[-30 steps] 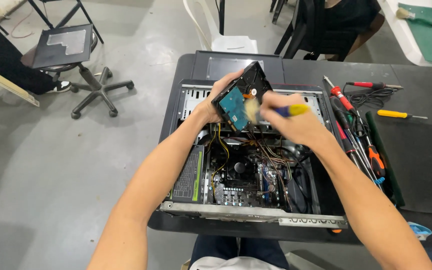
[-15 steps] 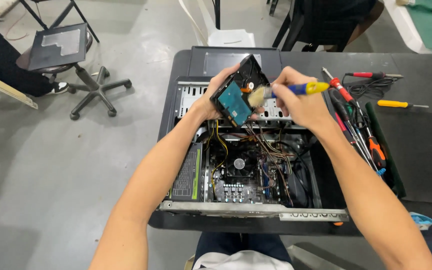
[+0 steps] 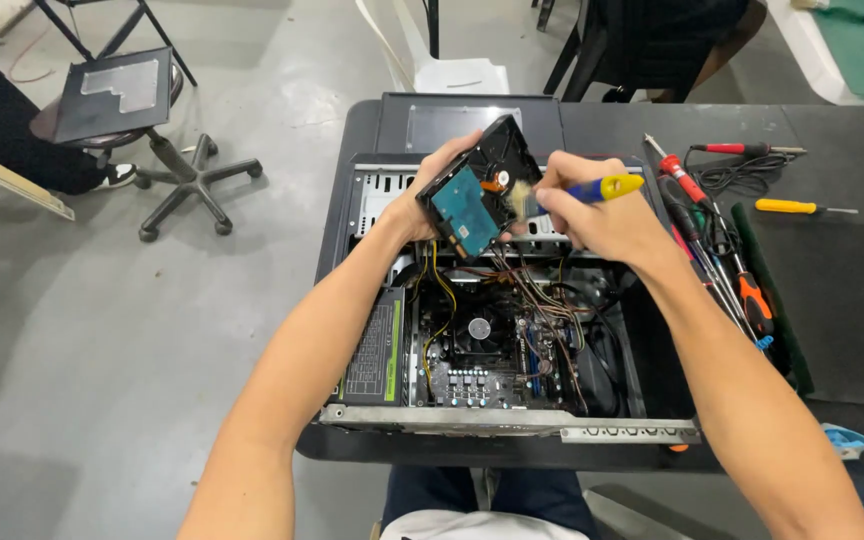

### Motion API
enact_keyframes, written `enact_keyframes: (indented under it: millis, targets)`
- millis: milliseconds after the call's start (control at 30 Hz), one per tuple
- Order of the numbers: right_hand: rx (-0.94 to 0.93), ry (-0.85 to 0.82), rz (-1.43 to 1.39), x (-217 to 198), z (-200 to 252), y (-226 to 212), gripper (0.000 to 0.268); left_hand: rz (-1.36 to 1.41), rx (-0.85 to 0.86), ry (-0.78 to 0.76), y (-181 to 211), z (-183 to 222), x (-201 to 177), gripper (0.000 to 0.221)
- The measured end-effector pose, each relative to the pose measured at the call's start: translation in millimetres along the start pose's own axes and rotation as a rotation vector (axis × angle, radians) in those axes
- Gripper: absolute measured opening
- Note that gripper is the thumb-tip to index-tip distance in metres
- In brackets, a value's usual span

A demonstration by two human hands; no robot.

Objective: Removing a hard drive from a computer case and cleaning the components with a brush.

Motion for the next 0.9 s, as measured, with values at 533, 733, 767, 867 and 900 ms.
enact_keyframes:
  millis: [533, 733, 767, 867, 900]
  targets:
    - [0.068, 0.05, 0.055, -7.4, 1.8, 2.5, 0.014, 0.063, -0.011, -0.032, -2.1, -1.6, -3.2, 0.056]
    - [0.02, 0.133, -0.032, -6.8, 1.1, -0.1, 0.022, 0.028, 0.009, -0.028, -1.8, 0.8, 4.5, 0.062]
    - [0.039, 0.048, -0.011, -2.1, 2.8, -8.4, 0.02, 0.026, 0.013, -0.009, -0.6, 0.0, -0.4, 0.059]
    - [-0.041, 0.081, -0.008, -5.8, -0.8, 4.2, 0.016, 0.006, -0.014, 0.004, 1.6, -0.3, 3.1, 0.06]
    - [-0.135, 0.19, -0.025, -9.2, -1.8, 14.9, 0.015, -0.001, -0.041, -0.001, -0.6, 0.6, 6.2, 0.062]
Point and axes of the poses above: each hand's wrist, its own z-axis away from the middle knuckle, its own x-axis out of the palm, y = z × x, the point moved 1 cm from there along -z, towards the middle knuckle, and after that the axes turned 14 degrees about -y, right-handed, at the moved point
